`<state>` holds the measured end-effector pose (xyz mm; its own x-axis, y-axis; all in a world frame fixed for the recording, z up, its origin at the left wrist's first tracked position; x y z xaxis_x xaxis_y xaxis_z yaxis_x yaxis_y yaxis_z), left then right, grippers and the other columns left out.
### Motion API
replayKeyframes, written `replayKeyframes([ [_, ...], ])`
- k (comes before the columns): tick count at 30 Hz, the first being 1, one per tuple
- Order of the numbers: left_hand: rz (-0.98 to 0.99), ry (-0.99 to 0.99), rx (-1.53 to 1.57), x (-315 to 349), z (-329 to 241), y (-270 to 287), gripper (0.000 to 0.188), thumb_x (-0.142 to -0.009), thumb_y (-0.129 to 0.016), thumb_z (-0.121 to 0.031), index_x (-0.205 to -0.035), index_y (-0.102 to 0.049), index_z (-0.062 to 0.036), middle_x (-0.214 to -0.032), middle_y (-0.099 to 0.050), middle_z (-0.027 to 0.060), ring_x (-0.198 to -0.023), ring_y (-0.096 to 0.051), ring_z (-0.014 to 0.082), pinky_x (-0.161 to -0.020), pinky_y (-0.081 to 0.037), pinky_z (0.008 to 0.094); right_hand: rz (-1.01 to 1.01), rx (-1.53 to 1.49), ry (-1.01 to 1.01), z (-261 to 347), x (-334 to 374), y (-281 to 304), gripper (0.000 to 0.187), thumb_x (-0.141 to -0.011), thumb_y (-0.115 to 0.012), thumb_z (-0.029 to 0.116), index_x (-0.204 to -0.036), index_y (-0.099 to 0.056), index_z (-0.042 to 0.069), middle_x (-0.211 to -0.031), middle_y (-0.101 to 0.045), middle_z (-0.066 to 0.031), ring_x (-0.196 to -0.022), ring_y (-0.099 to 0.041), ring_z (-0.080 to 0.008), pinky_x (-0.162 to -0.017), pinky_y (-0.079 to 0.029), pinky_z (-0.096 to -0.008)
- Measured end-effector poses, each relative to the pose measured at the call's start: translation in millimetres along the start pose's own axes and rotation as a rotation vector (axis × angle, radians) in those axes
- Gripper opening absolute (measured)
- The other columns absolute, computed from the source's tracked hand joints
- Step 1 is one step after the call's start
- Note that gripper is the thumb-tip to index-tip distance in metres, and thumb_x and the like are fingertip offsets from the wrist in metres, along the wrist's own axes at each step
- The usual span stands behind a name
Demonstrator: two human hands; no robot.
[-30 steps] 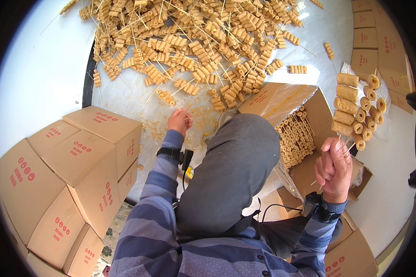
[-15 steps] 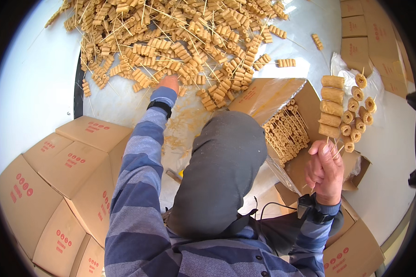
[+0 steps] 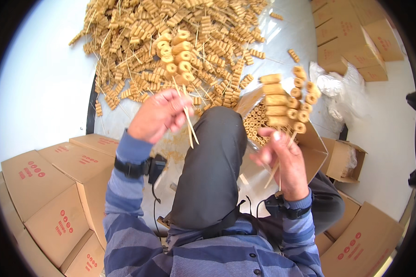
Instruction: The person threads small cylindrical snack pieces onto wooden skewers and places the completed skewers into a cardboard box. The person repeatedly picks up skewers and snacks from a pile on the floor, aligns the snacks, and inserts them into the box.
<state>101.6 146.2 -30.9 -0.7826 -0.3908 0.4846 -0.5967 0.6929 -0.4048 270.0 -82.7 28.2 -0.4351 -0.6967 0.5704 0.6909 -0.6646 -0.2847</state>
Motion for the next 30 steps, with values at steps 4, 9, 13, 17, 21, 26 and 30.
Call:
replayKeyframes([
  [4,0.124,-0.111,-0.001,39,-8,-101,0.018,-0.099,-0.067,-0.019,-0.104,-0.068,-0.0014,-0.090,-0.067,0.0019,-0.074,-0.057,0.0066,-0.067,-0.048,0.0209,0.186,-0.090,0.069,-6,32,-35,0.038,-0.108,-0.046,0.034,-0.123,-0.058,0.000,-0.126,-0.063,-0.0151,-0.117,-0.063,-0.0286,-0.094,-0.056,-0.0462],
  [9,0.109,-0.140,0.143,62,33,-164,0.012,-0.099,-0.067,-0.017,-0.101,-0.066,-0.0049,-0.092,-0.067,0.0011,-0.088,-0.060,0.0089,-0.079,-0.049,0.0256,0.176,-0.051,0.066,-29,76,-28,0.043,-0.109,-0.044,0.039,-0.130,-0.057,0.004,-0.117,-0.066,-0.0098,-0.110,-0.065,-0.0205,-0.096,-0.052,-0.0364],
  [13,0.161,-0.083,0.172,81,54,-192,0.018,-0.101,-0.064,-0.021,-0.110,-0.063,-0.0055,-0.097,-0.068,0.0053,-0.080,-0.063,0.0106,-0.068,-0.052,0.0256,0.151,-0.091,0.068,-43,101,-15,0.037,-0.108,-0.047,0.038,-0.123,-0.059,0.005,-0.103,-0.065,-0.0031,-0.094,-0.061,-0.0131,-0.088,-0.048,-0.0291],
  [17,0.216,-0.053,0.163,99,56,-209,0.019,-0.101,-0.064,-0.020,-0.113,-0.060,-0.0053,-0.093,-0.065,0.0042,-0.079,-0.062,0.0111,-0.066,-0.053,0.0250,0.211,-0.213,0.068,-48,116,-18,0.032,-0.109,-0.047,0.035,-0.108,-0.059,0.005,-0.080,-0.053,0.0020,-0.074,-0.051,-0.0104,-0.071,-0.045,-0.0261],
  [21,0.342,-0.184,0.064,108,39,-219,0.045,-0.103,-0.058,-0.035,-0.134,-0.051,-0.0037,-0.118,-0.062,0.0088,-0.109,-0.060,0.0181,-0.096,-0.049,0.0333,0.260,-0.289,0.087,-38,134,-16,0.032,-0.110,-0.044,0.033,-0.107,-0.058,0.004,-0.065,-0.040,0.0026,-0.058,-0.039,-0.0100,-0.058,-0.040,-0.0261],
  [26,0.259,-0.305,0.425,100,6,-201,0.079,-0.102,-0.036,-0.065,-0.150,-0.037,-0.0013,-0.145,-0.050,0.0146,-0.131,-0.052,0.0283,-0.108,-0.044,0.0425,0.163,-0.064,0.097,-36,155,-8,0.033,-0.111,-0.042,0.032,-0.111,-0.058,0.003,-0.062,-0.035,0.0044,-0.054,-0.032,-0.0073,-0.051,-0.031,-0.0248],
  [30,0.351,-0.348,0.501,94,-14,-207,0.068,-0.104,-0.033,-0.063,-0.139,-0.046,-0.0056,-0.135,-0.057,0.0155,-0.119,-0.059,0.0278,-0.102,-0.050,0.0431,0.174,0.075,0.115,-40,168,-16,0.037,-0.111,-0.040,0.034,-0.112,-0.058,0.002,-0.062,-0.034,0.0054,-0.054,-0.031,-0.0054,-0.050,-0.029,-0.0242],
])
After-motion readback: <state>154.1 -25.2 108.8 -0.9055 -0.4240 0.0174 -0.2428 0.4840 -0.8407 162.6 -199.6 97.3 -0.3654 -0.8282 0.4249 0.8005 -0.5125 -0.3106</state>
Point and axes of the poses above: each hand's wrist, its own x-axis away from the middle knuckle, its own y-axis out of the back of the hand, z = x × y, the point moved 8 cm from there along -x, towards the middle knuckle
